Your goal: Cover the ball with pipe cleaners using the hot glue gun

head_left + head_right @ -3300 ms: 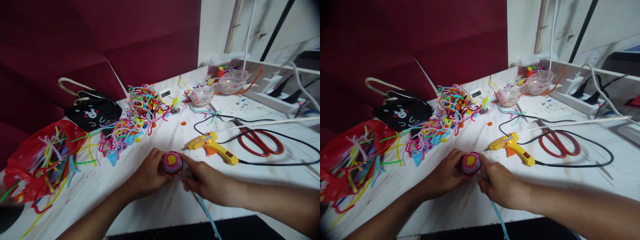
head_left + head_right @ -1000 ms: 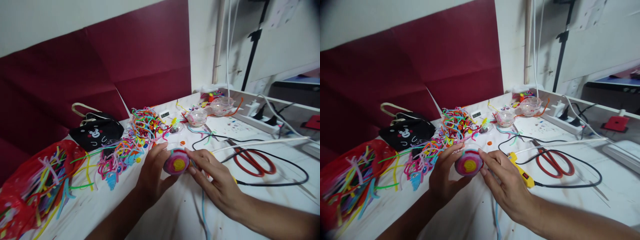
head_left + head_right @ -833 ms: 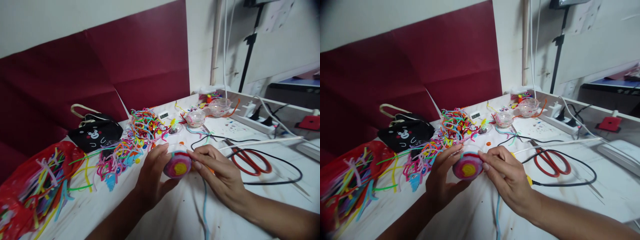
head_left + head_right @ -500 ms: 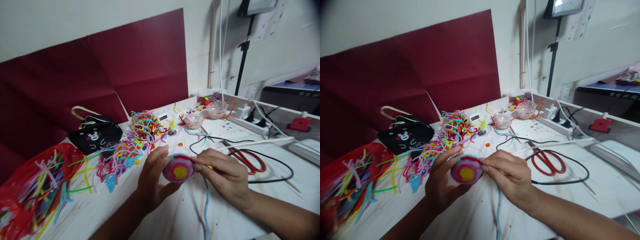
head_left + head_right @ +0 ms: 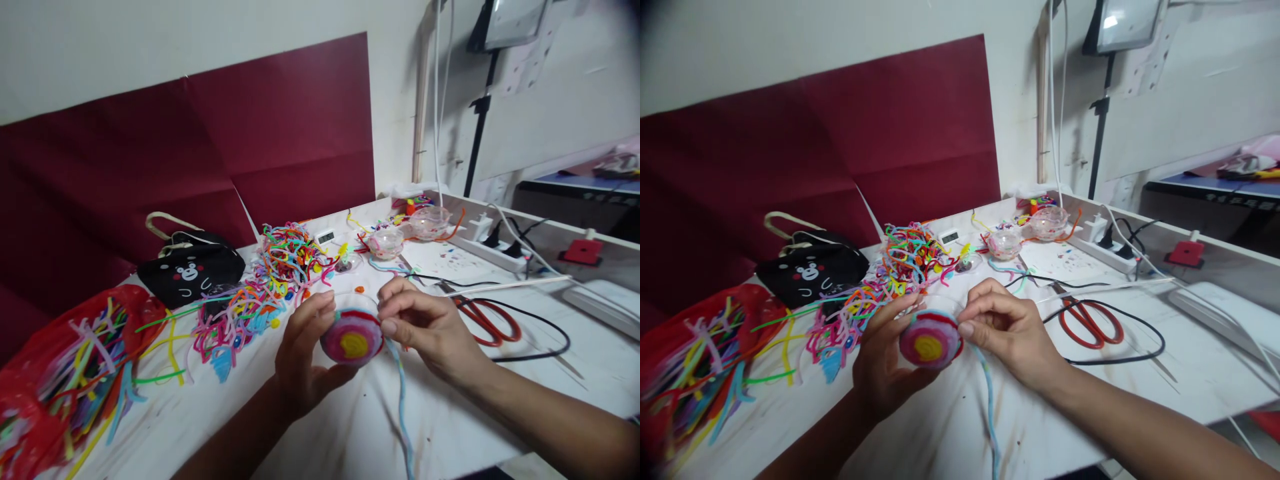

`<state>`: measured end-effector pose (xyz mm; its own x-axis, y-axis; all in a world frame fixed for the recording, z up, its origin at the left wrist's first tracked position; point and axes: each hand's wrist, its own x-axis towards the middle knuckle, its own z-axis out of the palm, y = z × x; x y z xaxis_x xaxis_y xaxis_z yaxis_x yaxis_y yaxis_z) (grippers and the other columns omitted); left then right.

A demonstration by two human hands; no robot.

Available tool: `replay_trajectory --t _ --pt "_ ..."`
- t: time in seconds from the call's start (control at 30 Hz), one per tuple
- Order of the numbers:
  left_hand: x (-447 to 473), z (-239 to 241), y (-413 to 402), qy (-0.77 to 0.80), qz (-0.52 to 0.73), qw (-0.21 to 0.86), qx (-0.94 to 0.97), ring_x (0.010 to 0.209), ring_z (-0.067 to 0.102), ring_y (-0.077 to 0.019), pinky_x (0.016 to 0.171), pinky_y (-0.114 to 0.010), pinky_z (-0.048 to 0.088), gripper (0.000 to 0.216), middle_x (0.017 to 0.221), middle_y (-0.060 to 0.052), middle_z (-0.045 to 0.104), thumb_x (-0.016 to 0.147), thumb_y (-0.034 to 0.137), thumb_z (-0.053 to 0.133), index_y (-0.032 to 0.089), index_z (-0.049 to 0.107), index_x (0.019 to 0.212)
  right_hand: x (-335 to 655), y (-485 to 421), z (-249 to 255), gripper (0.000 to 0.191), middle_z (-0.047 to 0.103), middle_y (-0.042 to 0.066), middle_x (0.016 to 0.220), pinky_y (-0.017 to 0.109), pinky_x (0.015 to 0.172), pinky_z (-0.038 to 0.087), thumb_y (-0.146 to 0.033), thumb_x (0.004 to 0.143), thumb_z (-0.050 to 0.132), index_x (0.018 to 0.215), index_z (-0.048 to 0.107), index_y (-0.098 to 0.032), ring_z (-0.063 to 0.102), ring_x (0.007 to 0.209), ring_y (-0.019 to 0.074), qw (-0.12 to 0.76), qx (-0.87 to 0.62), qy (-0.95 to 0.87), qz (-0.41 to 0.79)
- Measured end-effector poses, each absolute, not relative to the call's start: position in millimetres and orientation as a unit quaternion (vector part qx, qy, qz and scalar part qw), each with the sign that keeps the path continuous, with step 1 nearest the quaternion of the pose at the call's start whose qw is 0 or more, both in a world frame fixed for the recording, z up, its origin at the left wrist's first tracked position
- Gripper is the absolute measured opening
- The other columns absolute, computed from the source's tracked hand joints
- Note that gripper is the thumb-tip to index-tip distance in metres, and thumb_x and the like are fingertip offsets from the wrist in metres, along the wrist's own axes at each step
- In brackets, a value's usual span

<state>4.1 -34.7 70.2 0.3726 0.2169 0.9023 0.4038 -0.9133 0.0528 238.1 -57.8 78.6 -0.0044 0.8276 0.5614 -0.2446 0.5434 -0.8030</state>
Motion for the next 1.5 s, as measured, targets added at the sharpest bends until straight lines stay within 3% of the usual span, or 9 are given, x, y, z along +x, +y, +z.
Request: replay_trajectory --t 0.1,0.2,0.3,0.5,0.7,0.87,1.0,1.13,1.5 --pt "2.2 69.8 -34.3 -0.177 -0.529 0.081 -0.826 0.129 0.079 -0.0321 0.102 -0.045 0.074 0.065 0.146 -0.016 0.071 0.099 0.045 0.081 0.029 0.053 0.156 239.3 -51.6 76.6 0.029 0.071 -0.002 0.091 0.023 0.061 0.052 -0.040 0.079 0.103 0.096 0.084 -0.028 0.060 0.068 0.0108 0.634 -0.238 -0.539 0.501" --pt "1.0 69.5 -31.5 -0.168 -0.521 0.071 -0.834 0.131 0.077 -0.0326 0.102 -0.045 0.073 0.067 0.147 -0.016 0.070 0.099 0.043 0.082 0.028 0.052 0.157 243.0 -48.7 75.3 0.048 0.078 -0.001 0.094 0.024 0.069 0.054 -0.044 0.079 0.103 0.119 0.081 -0.029 0.066 0.072 0.0117 0.557 -0.224 -0.534 0.595" --pt "1.6 70.3 -25.9 -0.123 -0.516 0.082 -0.844 0.136 0.074 -0.0335 0.109 -0.046 0.070 0.070 0.147 -0.018 0.070 0.098 0.041 0.083 0.019 0.052 0.157 245.8 -49.5 73.2 0.040 0.082 0.002 0.092 0.027 0.078 0.056 -0.050 0.085 0.098 0.111 0.084 -0.024 0.073 0.080 0.0144 0.503 -0.201 -0.537 0.647" --pt "4.2 68.5 -21.0 -0.106 -0.505 0.091 -0.852 0.146 0.067 -0.0350 0.122 -0.054 0.061 0.062 0.152 -0.020 0.067 0.104 0.040 0.075 0.016 0.053 0.157 241.0 -55.2 63.8 0.030 0.075 0.000 0.078 0.024 0.067 0.048 -0.046 0.086 0.098 0.092 0.082 -0.022 0.063 0.068 0.0114 0.544 -0.208 -0.518 0.626" --pt "7.5 59.6 -30.4 -0.262 -0.482 0.088 -0.831 0.130 0.072 -0.0327 0.097 -0.039 0.071 0.047 0.149 -0.015 0.058 0.104 0.031 0.074 0.027 0.061 0.150 232.5 -60.3 60.9 0.035 0.071 -0.001 0.072 0.024 0.062 0.043 -0.052 0.084 0.098 0.085 0.078 -0.023 0.058 0.065 0.0120 0.600 -0.263 -0.500 0.566" --pt "19.1 56.0 -42.5 -0.304 -0.469 -0.075 -0.826 0.108 0.074 -0.0231 0.066 -0.022 0.068 0.074 0.140 -0.011 0.056 0.096 0.017 0.075 0.034 0.050 0.163 224.7 -62.6 58.4 0.039 0.071 -0.002 0.072 0.025 0.063 0.047 -0.053 0.077 0.102 0.082 0.076 -0.024 0.061 0.066 0.0137 0.629 -0.298 -0.483 0.531" --pt "26.3 54.0 -51.4 -0.320 -0.463 -0.153 -0.812 0.134 0.069 -0.0344 0.077 -0.030 0.073 0.087 0.156 -0.015 0.051 0.091 0.034 0.084 0.034 0.043 0.168 218.0 -65.0 52.8 0.040 0.069 -0.002 0.072 0.025 0.063 0.048 -0.058 0.082 0.097 0.082 0.075 -0.024 0.060 0.067 0.0139 0.639 -0.320 -0.483 0.506" --pt "29.0 48.7 -51.1 -0.341 -0.474 -0.116 -0.804 0.141 0.066 -0.0378 0.085 -0.037 0.074 0.093 0.153 -0.016 0.058 0.085 0.056 0.092 0.032 0.047 0.163 212.7 -68.9 47.9 0.039 0.070 -0.001 0.077 0.026 0.066 0.051 -0.059 0.083 0.096 0.085 0.075 -0.025 0.063 0.071 0.0145 0.638 -0.331 -0.485 0.497" --pt "28.8 39.8 -42.9 -0.343 -0.511 -0.105 -0.781 0.125 0.077 -0.0291 0.075 -0.029 0.073 0.058 0.139 -0.012 0.070 0.093 0.040 0.086 0.028 0.064 0.145 213.4 -71.9 50.1 0.049 0.067 -0.001 0.075 0.031 0.068 0.051 -0.070 0.082 0.092 0.080 0.071 -0.026 0.060 0.071 0.0171 0.609 -0.368 -0.519 0.473"
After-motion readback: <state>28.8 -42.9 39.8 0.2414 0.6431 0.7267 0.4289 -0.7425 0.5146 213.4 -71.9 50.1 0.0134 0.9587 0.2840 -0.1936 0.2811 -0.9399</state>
